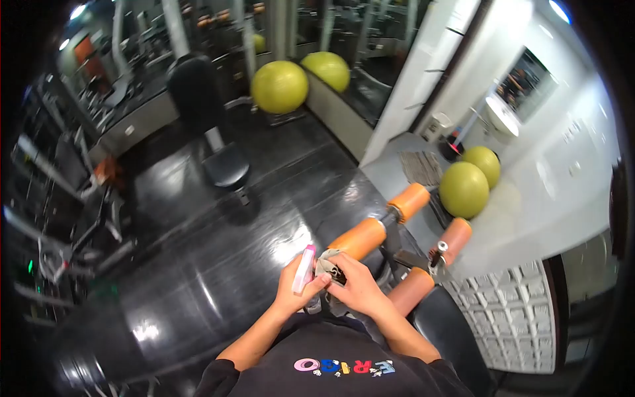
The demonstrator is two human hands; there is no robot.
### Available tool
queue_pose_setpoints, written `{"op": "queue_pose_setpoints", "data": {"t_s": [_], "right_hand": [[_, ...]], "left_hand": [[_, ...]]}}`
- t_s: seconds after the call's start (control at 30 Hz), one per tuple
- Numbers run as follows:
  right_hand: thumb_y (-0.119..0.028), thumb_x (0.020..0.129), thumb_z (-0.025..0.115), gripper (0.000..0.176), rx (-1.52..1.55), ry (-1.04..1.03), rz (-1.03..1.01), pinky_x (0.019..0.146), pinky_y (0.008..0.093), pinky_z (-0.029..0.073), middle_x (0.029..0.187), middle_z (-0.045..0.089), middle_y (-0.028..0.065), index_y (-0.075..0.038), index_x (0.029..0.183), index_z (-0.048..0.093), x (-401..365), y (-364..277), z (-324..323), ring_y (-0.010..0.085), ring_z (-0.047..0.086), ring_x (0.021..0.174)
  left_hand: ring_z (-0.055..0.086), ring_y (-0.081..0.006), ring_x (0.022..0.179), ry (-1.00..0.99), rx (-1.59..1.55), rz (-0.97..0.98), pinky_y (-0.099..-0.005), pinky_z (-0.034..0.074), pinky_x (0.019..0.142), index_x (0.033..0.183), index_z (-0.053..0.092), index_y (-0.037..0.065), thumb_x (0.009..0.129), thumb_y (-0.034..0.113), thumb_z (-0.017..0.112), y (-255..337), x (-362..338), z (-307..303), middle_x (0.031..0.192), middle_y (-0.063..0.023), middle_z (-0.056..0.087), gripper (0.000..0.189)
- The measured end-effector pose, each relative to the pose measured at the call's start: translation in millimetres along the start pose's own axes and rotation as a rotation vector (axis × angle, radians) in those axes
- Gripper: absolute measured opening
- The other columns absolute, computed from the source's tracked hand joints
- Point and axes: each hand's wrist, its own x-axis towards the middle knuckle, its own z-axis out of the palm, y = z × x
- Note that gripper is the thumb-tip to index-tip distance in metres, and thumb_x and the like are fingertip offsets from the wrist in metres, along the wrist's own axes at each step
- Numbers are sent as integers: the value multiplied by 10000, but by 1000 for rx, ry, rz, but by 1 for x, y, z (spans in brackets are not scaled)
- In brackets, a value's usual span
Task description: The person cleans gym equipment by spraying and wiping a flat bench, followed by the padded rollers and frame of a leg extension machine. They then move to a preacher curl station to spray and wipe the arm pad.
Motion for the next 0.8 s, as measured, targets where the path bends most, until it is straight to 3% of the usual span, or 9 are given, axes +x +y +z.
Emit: {"op": "queue_pose_setpoints", "data": {"t_s": [0.1, 0.13, 0.23, 0.27, 0.3, 0.37, 0.57, 0.7, 0.8], "right_hand": [[-199, 861, 703, 312, 119, -255, -16, 814, 367, 499, 1029, 633, 130, -27, 1103, 606, 31, -2, 30, 277, 641, 936], [-158, 890, 693, 254, 271, -266, -19, 745, 290, 485, 926, 638, 61, -14, 1078, 603, 38, 5, 49, 125, 608, 845], [-152, 927, 652, 201, 320, -394, 115, 687, 242, 444, 871, 600, -2, -18, 1070, 608, 62, 9, 78, 52, 527, 787], [-136, 944, 624, 159, 408, -330, 93, 656, 213, 403, 829, 558, -44, -23, 1053, 607, 70, 13, 92, 40, 471, 747], [-117, 946, 593, 117, 479, -342, 205, 697, 210, 404, 826, 555, -47, -25, 1017, 605, 81, 9, 94, 47, 473, 762], [-122, 946, 553, 110, 545, -253, 218, 750, 218, 400, 831, 559, -34, -29, 980, 599, 103, 18, 105, 57, 480, 805], [-96, 928, 506, 134, 582, -367, 158, 807, 244, 392, 869, 577, -15, -3, 960, 598, 179, 25, 128, 80, 489, 861], [-131, 911, 524, 123, 632, -495, 215, 794, 243, 392, 863, 582, -10, -46, 949, 604, 220, 50, 160, 76, 501, 859], [-183, 916, 572, 153, 762, -652, 455, 698, 253, 396, 854, 580, -5, -53, 987, 610, 256, 55, 167, 85, 509, 749]], "left_hand": [[505, -82, 799, 122, 33, -71, -253, 436, 709, 953, 585, 27, 856, 207, 730, -7, -13, -50, 867, -9, 582, 250], [520, -79, 811, 125, 43, -109, -250, 440, 718, 955, 589, 28, 863, 164, 699, -2, -18, -66, 890, -11, 601, 198], [576, -123, 713, 277, 15, -92, -303, 481, 662, 947, 633, 12, 830, 171, 702, -9, -35, -101, 795, -65, 640, 209], [575, -105, 760, 323, -34, -99, -284, 474, 693, 966, 634, 11, 828, 148, 687, -11, -40, -114, 836, -42, 645, 201], [560, -89, 789, 371, -129, -143, -263, 461, 717, 964, 628, 19, 826, 144, 685, -15, -47, -128, 860, -18, 635, 195], [547, -85, 776, 498, -160, -170, -254, 452, 715, 942, 615, 30, 827, 139, 677, -12, -57, -151, 853, -12, 625, 171], [548, -111, 751, 578, 116, -219, -275, 448, 692, 869, 573, 22, 811, 118, 648, 14, -64, -204, 861, -54, 624, 134], [537, -117, 766, 608, 162, -209, -287, 448, 702, 835, 550, 18, 814, 122, 632, 19, -49, -227, 892, -68, 628, 134], [549, -115, 729, 615, 82, -158, -281, 442, 667, 891, 589, 18, 819, 82, 652, 14, -30, -245, 810, -46, 612, 115]]}}
